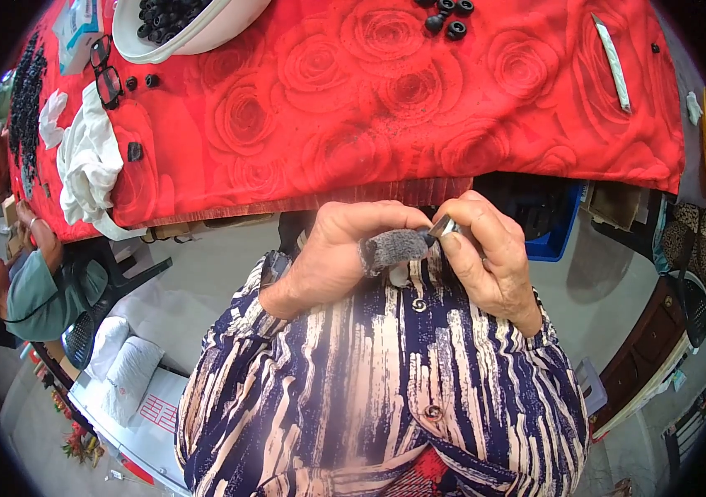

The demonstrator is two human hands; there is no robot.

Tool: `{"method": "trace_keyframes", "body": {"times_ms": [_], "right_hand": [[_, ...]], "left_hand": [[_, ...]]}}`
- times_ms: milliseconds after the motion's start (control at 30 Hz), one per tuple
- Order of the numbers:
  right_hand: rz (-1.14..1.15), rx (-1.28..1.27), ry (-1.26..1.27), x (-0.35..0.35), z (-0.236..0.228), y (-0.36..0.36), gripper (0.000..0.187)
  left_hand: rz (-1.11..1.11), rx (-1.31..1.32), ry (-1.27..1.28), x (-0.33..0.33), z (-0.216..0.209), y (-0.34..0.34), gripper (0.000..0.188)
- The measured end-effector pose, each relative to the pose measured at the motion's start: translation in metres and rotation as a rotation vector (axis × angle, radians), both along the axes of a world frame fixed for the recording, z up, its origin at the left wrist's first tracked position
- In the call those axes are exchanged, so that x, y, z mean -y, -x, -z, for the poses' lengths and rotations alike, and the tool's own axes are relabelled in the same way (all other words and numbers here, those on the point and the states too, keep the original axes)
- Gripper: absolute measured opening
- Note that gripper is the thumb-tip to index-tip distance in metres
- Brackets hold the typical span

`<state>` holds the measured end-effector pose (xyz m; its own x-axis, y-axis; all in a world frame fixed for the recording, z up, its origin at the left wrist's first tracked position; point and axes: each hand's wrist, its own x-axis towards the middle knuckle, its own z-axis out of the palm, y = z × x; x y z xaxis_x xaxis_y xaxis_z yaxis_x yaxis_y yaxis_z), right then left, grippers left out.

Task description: The person assembles small rubber components by hand, using tweezers to manipulate the parts.

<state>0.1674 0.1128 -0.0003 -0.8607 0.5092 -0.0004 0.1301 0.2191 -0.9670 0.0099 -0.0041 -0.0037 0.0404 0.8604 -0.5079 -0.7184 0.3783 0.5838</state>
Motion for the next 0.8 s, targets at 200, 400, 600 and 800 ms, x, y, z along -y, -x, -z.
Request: {"method": "trace_keyframes", "body": {"times_ms": [200, 400, 600, 800], "right_hand": [[-0.003, 0.013, 0.001, -0.0011, 0.0001, 0.0000, 0.015], [-0.023, 0.006, 0.009, -0.0034, 0.0025, -0.0016, 0.015], [-0.026, 0.012, 0.023, -0.0044, 0.0048, -0.0021, 0.015], [-0.036, -0.008, 0.002, -0.0064, 0.0065, -0.0025, 0.016]], "left_hand": [[0.003, -0.046, -0.015, -0.0003, 0.0001, 0.0000, 0.017], [-0.003, 0.005, 0.006, -0.0015, -0.0018, 0.0001, 0.017], [-0.001, 0.049, 0.020, -0.0016, 0.0004, 0.0007, 0.017], [0.008, -0.005, -0.020, -0.0027, 0.0013, 0.0005, 0.017]]}}
